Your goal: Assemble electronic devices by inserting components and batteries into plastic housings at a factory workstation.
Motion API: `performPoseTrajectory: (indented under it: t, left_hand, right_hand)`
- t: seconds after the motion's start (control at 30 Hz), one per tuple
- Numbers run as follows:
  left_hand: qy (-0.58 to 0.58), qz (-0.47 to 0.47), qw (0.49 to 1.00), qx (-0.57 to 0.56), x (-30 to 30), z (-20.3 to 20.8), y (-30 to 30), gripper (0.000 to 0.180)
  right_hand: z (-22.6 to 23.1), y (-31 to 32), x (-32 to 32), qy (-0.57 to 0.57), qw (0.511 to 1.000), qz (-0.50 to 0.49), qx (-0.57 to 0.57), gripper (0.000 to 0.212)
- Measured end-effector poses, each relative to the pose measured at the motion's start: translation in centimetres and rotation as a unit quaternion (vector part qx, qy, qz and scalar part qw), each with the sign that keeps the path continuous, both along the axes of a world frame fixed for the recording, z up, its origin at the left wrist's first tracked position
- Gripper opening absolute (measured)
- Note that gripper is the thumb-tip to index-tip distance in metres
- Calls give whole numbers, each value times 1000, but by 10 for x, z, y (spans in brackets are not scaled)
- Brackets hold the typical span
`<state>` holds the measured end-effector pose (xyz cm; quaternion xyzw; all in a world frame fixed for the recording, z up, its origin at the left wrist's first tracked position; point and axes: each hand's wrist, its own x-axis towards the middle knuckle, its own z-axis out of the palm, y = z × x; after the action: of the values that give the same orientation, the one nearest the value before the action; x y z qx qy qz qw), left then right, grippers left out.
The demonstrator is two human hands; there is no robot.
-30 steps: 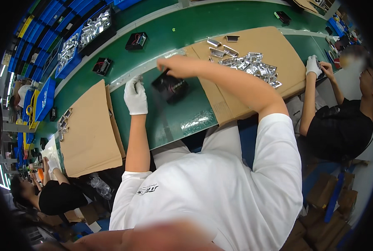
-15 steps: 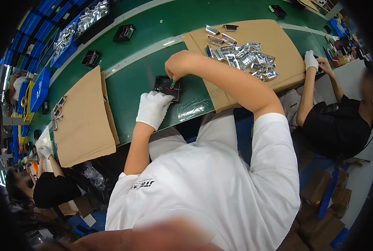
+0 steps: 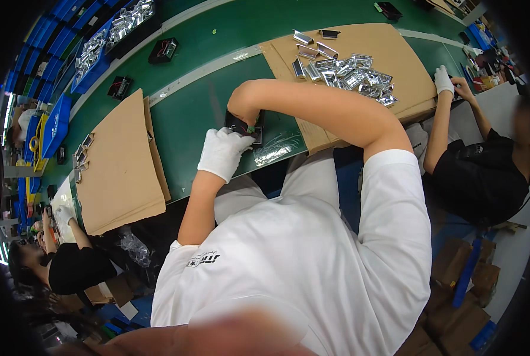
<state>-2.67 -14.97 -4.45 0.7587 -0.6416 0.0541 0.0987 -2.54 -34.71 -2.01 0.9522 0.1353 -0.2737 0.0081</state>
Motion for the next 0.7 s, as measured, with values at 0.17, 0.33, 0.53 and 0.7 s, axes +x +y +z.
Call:
performPoseTrajectory:
  t: [0.17,0.33,0.53,0.7]
  left_hand:
    - [-3,-12,1000,9,0,0,7,19]
    - [75,12,997,9,-1,-1,11,13]
    - [390,191,880,-195,0,5,3,17]
    - [309,265,890,-203,8,12,-6,26]
  right_hand:
    - [27,-22,-6,79,974,-57,206,13]
    - [3,-29,-50,65,682,-419,595,20]
    - [-28,26,-99,-65,506,-465,724,20]
    - [-38,54,-107,-174,430,-469,752,21]
